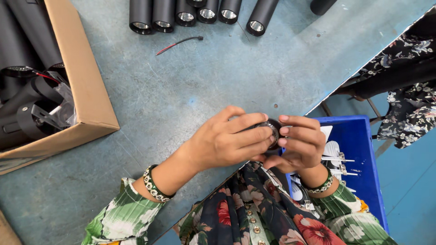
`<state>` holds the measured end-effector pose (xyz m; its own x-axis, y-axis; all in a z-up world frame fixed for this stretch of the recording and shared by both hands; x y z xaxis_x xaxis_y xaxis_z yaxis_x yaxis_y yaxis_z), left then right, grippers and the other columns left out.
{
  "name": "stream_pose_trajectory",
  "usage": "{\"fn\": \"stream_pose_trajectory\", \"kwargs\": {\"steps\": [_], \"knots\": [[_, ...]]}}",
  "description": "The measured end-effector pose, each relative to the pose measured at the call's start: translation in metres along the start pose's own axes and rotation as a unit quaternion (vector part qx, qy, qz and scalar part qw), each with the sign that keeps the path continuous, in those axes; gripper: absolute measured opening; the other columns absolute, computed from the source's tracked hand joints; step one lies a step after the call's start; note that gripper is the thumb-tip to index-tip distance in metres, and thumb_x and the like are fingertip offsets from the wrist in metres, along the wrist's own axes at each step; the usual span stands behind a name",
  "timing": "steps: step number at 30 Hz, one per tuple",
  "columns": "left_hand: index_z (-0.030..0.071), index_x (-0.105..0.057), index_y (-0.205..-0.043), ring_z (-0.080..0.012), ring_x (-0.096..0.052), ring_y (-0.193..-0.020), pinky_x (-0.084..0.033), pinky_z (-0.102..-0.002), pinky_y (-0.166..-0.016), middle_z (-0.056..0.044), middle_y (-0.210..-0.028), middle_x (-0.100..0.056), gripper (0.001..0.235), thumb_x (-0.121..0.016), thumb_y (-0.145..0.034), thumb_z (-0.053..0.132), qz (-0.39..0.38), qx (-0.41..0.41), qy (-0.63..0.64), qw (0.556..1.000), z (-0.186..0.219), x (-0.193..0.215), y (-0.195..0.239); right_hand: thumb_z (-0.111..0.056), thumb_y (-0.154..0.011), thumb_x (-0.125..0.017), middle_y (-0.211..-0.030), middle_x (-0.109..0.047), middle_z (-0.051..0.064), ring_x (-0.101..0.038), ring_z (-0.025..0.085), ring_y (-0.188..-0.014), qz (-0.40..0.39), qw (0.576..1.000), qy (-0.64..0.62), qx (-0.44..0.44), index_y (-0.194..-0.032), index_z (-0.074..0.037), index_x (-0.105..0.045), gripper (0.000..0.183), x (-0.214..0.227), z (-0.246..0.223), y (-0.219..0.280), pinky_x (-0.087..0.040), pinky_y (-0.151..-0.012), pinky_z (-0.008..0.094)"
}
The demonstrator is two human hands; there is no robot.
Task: The person assembles black cylindrical light fixtures by hand, inserting internal components and attaching a retaining ring, before placing the completed units into a cardboard box.
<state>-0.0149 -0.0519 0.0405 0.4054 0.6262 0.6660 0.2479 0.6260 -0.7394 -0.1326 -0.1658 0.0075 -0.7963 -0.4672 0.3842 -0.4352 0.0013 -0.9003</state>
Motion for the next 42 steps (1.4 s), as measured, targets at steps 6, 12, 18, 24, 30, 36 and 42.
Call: {"fn": "stream_pose_trajectory", "kwargs": {"steps": [6,12,18,24,30,36,42], "knots": [[0.01,-0.069,-0.103,-0.0232,-0.06,-0.123,-0.055,-0.036,-0.086,-0.001,-0.12,-0.064,0.023,-0.075,-0.094,0.03,0.032,-0.006,0.057,0.998,-0.004,-0.001,0.001,-0.049,-0.081,-0.083,-0.101,-0.06,0.006,-0.065,0.027,-0.097,0.017,0.998,-0.028,0.052,-0.094,-0.006,-0.065,0.048,0.002,-0.001,-0.002,-0.059,-0.076,0.035],[0.009,-0.07,-0.1,-0.0238,-0.061,-0.12,-0.055,-0.036,-0.084,-0.001,-0.108,-0.062,0.024,-0.077,-0.096,0.032,0.047,0.01,0.08,0.996,-0.006,-0.004,0.003,-0.048,-0.082,-0.082,-0.095,-0.059,0.001,-0.067,0.021,-0.091,0.036,0.995,-0.079,0.043,-0.089,-0.01,-0.064,0.043,0.0,0.001,-0.004,-0.057,-0.077,0.036],[0.01,-0.073,-0.107,-0.0203,-0.061,-0.123,-0.053,-0.035,-0.096,0.001,-0.111,-0.066,0.026,-0.076,-0.099,0.035,0.067,0.008,0.068,0.995,-0.005,-0.007,0.009,-0.052,-0.084,-0.08,-0.087,-0.054,-0.005,-0.067,0.014,-0.086,0.102,0.991,-0.071,0.056,-0.081,-0.016,-0.061,0.04,-0.002,0.002,0.001,-0.047,-0.083,0.034],[0.013,-0.074,-0.105,-0.0188,-0.062,-0.123,-0.051,-0.035,-0.096,0.004,-0.112,-0.066,0.023,-0.081,-0.095,0.032,0.104,0.005,0.051,0.993,-0.009,-0.013,0.01,-0.046,-0.083,-0.08,-0.088,-0.056,-0.001,-0.067,0.017,-0.086,0.084,0.993,-0.08,0.038,-0.081,-0.014,-0.062,0.037,-0.002,0.012,0.002,-0.049,-0.083,0.037],[0.012,-0.074,-0.108,-0.0195,-0.061,-0.124,-0.05,-0.035,-0.092,0.002,-0.122,-0.065,0.029,-0.082,-0.094,0.036,0.079,0.012,-0.011,0.997,-0.006,-0.013,0.009,-0.042,-0.083,-0.085,-0.099,-0.056,0.008,-0.068,0.026,-0.097,0.053,0.994,-0.095,-0.015,-0.09,-0.008,-0.062,0.042,-0.001,0.016,0.001,-0.061,-0.078,0.035],[0.015,-0.075,-0.113,-0.0163,-0.056,-0.123,-0.048,-0.035,-0.091,0.005,-0.12,-0.064,0.034,-0.08,-0.093,0.043,0.058,-0.007,-0.021,0.998,-0.009,-0.012,0.007,-0.047,-0.079,-0.088,-0.104,-0.06,0.011,-0.069,0.029,-0.1,0.048,0.996,-0.079,-0.014,-0.095,-0.002,-0.058,0.056,-0.006,0.016,-0.001,-0.061,-0.083,0.037],[0.016,-0.066,-0.091,-0.0175,-0.057,-0.113,-0.049,-0.036,-0.097,0.004,-0.103,-0.06,0.03,-0.085,-0.093,0.039,0.11,0.005,0.02,0.994,-0.013,-0.015,-0.005,-0.048,-0.085,-0.081,-0.103,-0.063,0.015,-0.071,0.032,-0.097,0.02,0.992,-0.121,-0.003,-0.095,0.0,-0.06,0.054,-0.004,0.026,-0.014,-0.063,-0.082,0.038]]}}
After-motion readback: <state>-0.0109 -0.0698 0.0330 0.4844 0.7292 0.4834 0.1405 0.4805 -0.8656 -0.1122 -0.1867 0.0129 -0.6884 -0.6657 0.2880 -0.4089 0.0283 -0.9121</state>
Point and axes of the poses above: each hand's wrist, its own y-axis away from the middle knuckle, its own x-axis out of the back of the hand, z = x × y, the point moved 8 cm from there along -y, towards the middle knuckle
